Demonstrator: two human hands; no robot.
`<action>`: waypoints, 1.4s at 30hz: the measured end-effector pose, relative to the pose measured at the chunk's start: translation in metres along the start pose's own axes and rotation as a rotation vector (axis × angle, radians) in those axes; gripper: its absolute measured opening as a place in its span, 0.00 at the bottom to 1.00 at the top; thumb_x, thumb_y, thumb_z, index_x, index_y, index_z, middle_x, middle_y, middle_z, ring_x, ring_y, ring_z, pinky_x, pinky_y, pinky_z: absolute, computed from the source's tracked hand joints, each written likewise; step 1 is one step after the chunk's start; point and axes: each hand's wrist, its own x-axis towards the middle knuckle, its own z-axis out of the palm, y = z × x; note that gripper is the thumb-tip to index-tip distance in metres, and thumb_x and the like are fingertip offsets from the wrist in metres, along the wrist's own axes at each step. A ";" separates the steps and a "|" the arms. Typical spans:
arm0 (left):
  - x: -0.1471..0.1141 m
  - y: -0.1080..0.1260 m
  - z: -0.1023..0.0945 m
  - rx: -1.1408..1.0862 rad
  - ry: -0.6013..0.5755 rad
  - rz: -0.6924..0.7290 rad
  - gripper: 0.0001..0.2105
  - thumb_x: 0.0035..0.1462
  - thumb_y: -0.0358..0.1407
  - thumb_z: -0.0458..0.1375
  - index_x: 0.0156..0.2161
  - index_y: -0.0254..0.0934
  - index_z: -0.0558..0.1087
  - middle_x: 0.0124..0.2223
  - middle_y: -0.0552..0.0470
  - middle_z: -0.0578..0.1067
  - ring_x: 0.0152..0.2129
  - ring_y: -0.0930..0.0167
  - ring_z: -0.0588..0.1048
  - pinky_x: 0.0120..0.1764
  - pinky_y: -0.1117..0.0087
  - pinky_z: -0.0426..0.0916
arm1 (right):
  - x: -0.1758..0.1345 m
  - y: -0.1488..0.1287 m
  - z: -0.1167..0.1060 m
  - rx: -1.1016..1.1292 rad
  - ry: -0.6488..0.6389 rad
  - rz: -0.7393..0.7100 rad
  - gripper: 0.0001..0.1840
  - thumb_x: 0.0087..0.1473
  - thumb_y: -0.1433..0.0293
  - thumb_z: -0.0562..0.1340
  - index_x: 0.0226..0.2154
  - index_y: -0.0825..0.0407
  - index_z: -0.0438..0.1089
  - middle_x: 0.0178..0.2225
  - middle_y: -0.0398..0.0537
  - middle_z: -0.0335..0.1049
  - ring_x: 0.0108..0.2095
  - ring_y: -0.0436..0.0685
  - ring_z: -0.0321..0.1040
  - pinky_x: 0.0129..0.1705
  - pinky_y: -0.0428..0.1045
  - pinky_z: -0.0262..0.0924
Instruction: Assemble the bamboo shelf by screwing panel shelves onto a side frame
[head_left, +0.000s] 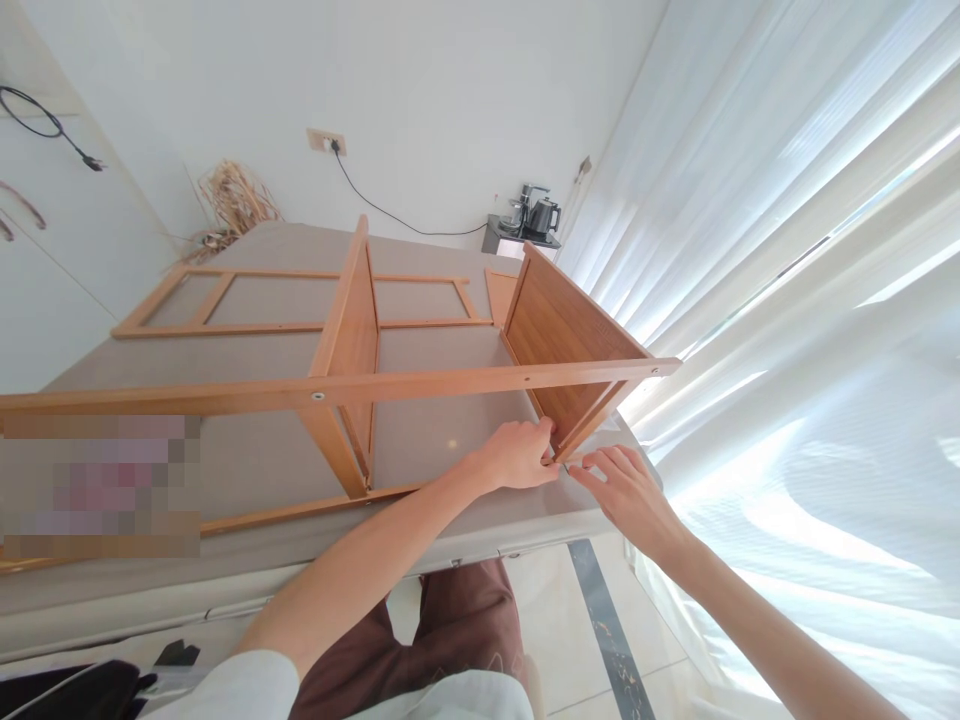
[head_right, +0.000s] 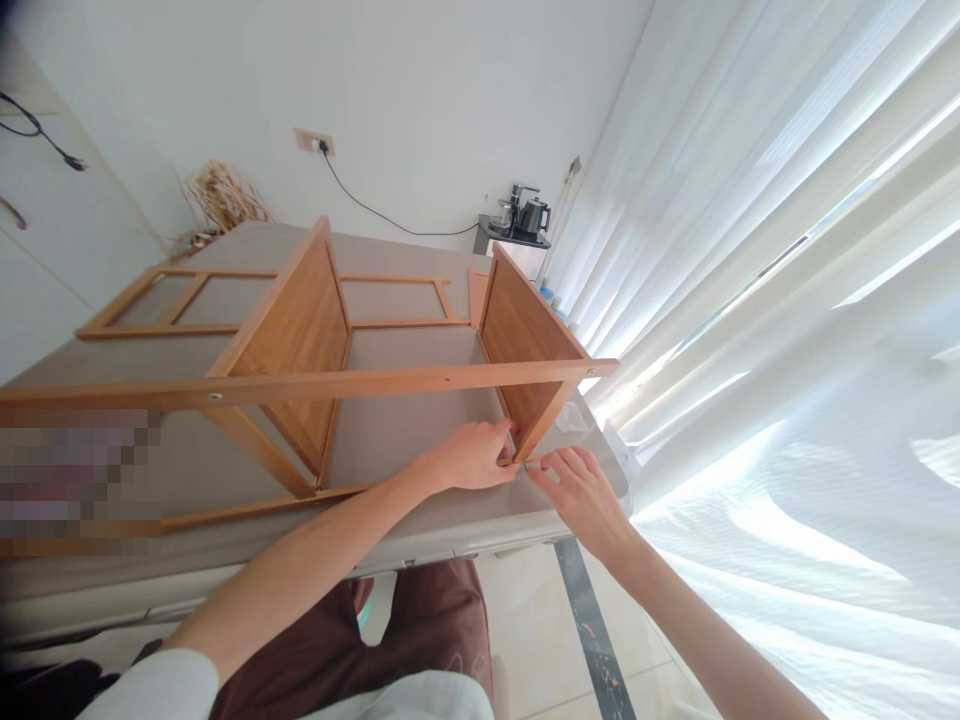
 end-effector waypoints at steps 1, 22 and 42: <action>0.000 0.000 0.000 -0.002 0.001 -0.001 0.18 0.57 0.42 0.59 0.50 0.38 0.66 0.40 0.48 0.82 0.38 0.56 0.81 0.37 0.61 0.71 | -0.001 0.000 0.001 0.020 0.005 0.019 0.22 0.58 0.86 0.52 0.45 0.48 0.73 0.38 0.50 0.71 0.41 0.58 0.65 0.47 0.57 0.60; -0.002 0.003 -0.005 0.000 0.007 -0.023 0.18 0.56 0.43 0.59 0.49 0.39 0.67 0.40 0.51 0.83 0.38 0.58 0.81 0.37 0.62 0.72 | -0.014 -0.022 0.023 0.291 0.186 0.318 0.11 0.66 0.75 0.55 0.42 0.48 0.72 0.38 0.47 0.75 0.38 0.56 0.69 0.45 0.54 0.60; -0.002 0.008 -0.018 -0.057 0.064 -0.017 0.16 0.58 0.44 0.58 0.49 0.42 0.69 0.40 0.53 0.82 0.38 0.60 0.80 0.38 0.63 0.71 | -0.012 -0.044 0.034 0.435 0.227 0.575 0.10 0.69 0.72 0.51 0.43 0.47 0.68 0.37 0.45 0.76 0.39 0.56 0.72 0.42 0.51 0.65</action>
